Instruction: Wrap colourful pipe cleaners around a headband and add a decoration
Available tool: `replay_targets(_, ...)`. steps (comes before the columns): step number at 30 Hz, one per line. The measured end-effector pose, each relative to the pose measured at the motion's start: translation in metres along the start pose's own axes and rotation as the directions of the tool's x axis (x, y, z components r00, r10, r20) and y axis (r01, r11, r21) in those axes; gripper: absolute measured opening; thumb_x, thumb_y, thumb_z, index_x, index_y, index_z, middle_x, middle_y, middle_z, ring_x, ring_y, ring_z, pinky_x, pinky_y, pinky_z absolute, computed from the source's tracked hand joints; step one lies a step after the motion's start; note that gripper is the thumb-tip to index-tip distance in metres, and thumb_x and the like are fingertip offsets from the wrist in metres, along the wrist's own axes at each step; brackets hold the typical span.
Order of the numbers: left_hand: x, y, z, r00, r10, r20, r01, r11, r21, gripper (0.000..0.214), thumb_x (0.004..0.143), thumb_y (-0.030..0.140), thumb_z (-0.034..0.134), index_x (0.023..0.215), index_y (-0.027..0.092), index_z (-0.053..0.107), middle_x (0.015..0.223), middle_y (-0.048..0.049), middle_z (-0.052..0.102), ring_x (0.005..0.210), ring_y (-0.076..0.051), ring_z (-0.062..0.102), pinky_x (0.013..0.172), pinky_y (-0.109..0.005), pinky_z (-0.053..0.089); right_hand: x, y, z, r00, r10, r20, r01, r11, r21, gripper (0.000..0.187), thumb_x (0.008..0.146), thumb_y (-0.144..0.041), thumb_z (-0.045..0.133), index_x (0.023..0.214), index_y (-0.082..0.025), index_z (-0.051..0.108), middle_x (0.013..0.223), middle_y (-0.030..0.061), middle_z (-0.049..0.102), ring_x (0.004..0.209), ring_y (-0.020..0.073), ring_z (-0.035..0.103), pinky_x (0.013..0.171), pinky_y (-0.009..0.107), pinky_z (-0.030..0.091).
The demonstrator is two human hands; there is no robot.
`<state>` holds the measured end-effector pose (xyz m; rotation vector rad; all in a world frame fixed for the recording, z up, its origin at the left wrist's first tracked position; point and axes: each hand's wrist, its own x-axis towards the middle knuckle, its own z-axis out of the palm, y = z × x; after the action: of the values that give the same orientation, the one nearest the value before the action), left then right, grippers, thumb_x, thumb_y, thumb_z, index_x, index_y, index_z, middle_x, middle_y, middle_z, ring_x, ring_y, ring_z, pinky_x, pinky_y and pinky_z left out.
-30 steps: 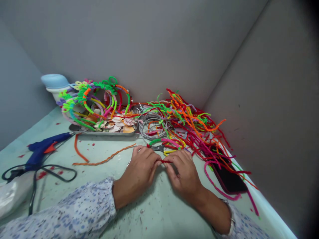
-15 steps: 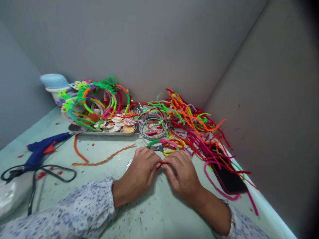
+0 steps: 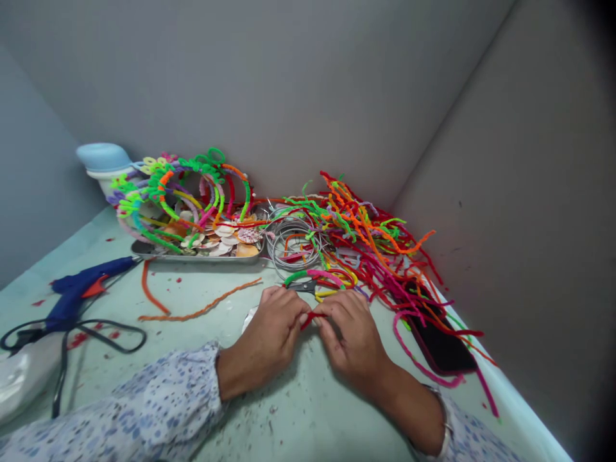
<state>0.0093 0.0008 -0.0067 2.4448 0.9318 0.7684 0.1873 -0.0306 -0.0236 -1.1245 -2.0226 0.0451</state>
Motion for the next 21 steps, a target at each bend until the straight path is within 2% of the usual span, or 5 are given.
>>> replay_targets(7,-0.001,0.000,0.003,1.000,-0.022,-0.011,0.022,0.999,0.037,0.021,0.096,0.019,0.037,0.084,0.017,0.055,0.079,-0.0026,0.057,0.080,-0.019,0.047,0.082,-0.039,0.033,0.000,0.001,0.000,1.000,0.003,-0.005,-0.003,1.000,0.009,0.014,0.083,-0.014,0.053,0.097,-0.018,0.056,0.088,0.0056,0.060,0.087,0.0220,0.054,0.082,0.042,0.039)
replay_targets(14,0.000,0.001,-0.002,0.999,-0.006,-0.052,0.007,1.000,0.028,0.018,0.096,0.019,0.041,0.089,0.018,0.057,0.081,-0.0012,0.058,0.081,-0.018,0.049,0.086,-0.040,0.032,-0.001,0.002,0.001,0.999,0.019,-0.026,-0.019,1.000,-0.006,0.009,0.085,-0.014,0.052,0.092,-0.019,0.056,0.085,0.0054,0.060,0.084,0.0219,0.054,0.080,0.041,0.040)
replay_targets(18,-0.001,0.002,-0.005,0.983,0.017,-0.184,-0.009,0.999,0.043,0.016,0.091,0.020,0.050,0.105,0.018,0.056,0.099,-0.0054,0.060,0.096,-0.021,0.050,0.090,-0.041,0.033,-0.001,0.003,0.001,0.996,0.060,-0.071,-0.061,0.998,-0.013,0.009,0.087,-0.015,0.051,0.094,-0.019,0.055,0.088,0.0063,0.060,0.086,0.0224,0.053,0.079,0.041,0.040)
replay_targets(21,-0.002,0.005,-0.008,0.944,0.008,-0.330,0.006,0.999,0.043,0.022,0.088,0.016,0.053,0.110,0.017,0.053,0.108,-0.0082,0.057,0.104,-0.023,0.048,0.090,-0.040,0.035,-0.001,0.003,0.001,0.991,0.092,-0.100,-0.093,0.996,-0.010,0.009,0.088,-0.015,0.051,0.094,-0.019,0.055,0.089,0.0054,0.060,0.087,0.0218,0.053,0.080,0.040,0.039)
